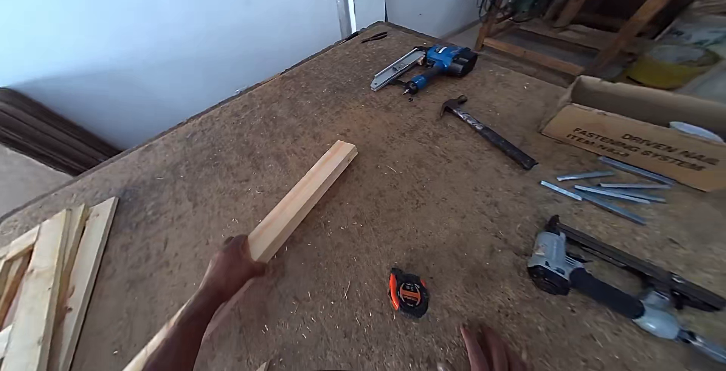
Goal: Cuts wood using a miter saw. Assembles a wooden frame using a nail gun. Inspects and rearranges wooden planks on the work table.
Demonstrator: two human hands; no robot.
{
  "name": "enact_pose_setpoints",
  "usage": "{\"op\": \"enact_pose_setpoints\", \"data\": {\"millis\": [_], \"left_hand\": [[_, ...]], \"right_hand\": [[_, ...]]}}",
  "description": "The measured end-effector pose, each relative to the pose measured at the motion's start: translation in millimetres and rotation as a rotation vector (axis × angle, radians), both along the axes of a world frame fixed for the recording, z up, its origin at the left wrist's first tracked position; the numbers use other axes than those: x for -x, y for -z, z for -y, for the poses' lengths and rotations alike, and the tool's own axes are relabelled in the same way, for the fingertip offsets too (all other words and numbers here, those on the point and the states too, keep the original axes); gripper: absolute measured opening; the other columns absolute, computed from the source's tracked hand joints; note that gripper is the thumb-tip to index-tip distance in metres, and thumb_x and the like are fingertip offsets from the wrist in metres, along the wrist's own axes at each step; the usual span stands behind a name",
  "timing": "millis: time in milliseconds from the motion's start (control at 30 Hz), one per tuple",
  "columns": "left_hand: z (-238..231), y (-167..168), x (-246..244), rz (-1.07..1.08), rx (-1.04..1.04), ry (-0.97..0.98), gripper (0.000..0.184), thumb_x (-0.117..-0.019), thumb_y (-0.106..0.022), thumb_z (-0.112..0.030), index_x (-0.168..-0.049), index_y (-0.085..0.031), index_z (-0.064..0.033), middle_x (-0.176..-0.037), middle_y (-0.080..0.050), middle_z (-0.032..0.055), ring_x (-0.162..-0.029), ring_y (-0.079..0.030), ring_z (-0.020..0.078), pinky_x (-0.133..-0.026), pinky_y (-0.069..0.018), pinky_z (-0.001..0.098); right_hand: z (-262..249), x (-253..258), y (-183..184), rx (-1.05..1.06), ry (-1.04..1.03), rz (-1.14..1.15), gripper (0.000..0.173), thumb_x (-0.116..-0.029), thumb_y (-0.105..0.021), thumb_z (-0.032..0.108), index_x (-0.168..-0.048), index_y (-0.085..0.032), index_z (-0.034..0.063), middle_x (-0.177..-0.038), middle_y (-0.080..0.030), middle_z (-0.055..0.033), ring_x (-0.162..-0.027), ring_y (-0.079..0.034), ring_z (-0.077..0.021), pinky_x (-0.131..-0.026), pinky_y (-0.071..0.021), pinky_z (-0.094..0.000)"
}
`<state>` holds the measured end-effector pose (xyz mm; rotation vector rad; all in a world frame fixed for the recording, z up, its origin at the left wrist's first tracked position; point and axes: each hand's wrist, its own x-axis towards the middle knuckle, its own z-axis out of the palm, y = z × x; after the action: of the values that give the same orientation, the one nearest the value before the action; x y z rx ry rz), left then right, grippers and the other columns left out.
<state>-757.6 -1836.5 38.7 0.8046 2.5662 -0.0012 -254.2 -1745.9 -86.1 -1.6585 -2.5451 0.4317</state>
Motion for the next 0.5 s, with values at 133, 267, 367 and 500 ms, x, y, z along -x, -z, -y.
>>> {"op": "enact_pose_setpoints", "data": {"millis": [133, 267, 367, 500], "left_hand": [[62.3, -59.2, -126.3, -0.058, -0.097, -0.024, 0.102, -0.0553, -0.091, -0.060, -0.138, -0.060, -0.0092, -0.135, -0.059, 0.0171, -0.123, -0.059, 0.0371, -0.099, -0.0525, 0.0573], [151.5, -67.2, -269.3, 0.012, -0.230, 0.036, 0.096, -0.0601, -0.093, -0.053, -0.133, -0.063, 0.0009, -0.125, -0.064, 0.0269, -0.117, -0.061, 0.0461, -0.099, -0.0502, 0.0624], [201.7, -40.3, -361.5, 0.074, -0.261, 0.073, 0.084, -0.0628, -0.092, -0.050, -0.127, -0.066, -0.0024, -0.120, -0.067, 0.0237, -0.115, -0.062, 0.0432, -0.100, -0.0508, 0.0592], [231.3, 12.5, -460.0, 0.051, -0.285, 0.106, 0.058, -0.0750, -0.084, -0.030, -0.127, -0.069, -0.0079, -0.118, -0.070, 0.0178, -0.114, -0.065, 0.0399, -0.095, -0.0541, 0.0587]], "right_hand": [[2.7, 2.6, -10.3, -0.022, -0.016, -0.013, 0.086, -0.0897, -0.049, 0.075, -0.148, -0.057, 0.0130, -0.154, -0.044, -0.0304, -0.140, -0.044, -0.0519, -0.115, -0.0311, -0.0685], [0.6, -18.7, -14.7, 0.050, 0.041, -0.426, 0.062, -0.1035, -0.038, 0.044, -0.142, -0.056, -0.0008, -0.149, -0.052, -0.0256, -0.140, -0.049, -0.0425, -0.116, -0.0382, -0.0590], [-25.6, -79.4, -57.7, 0.428, 0.414, -0.979, 0.058, -0.1106, -0.030, 0.032, -0.150, -0.036, -0.0097, -0.141, -0.054, -0.0239, -0.125, -0.059, -0.0235, -0.105, -0.0512, -0.0412], [-75.5, -186.4, -78.3, 0.668, 0.421, -0.933, 0.066, -0.1102, -0.015, 0.043, -0.151, -0.030, -0.0055, -0.127, -0.065, -0.0134, -0.106, -0.069, -0.0164, -0.091, -0.0583, -0.0384]]}}
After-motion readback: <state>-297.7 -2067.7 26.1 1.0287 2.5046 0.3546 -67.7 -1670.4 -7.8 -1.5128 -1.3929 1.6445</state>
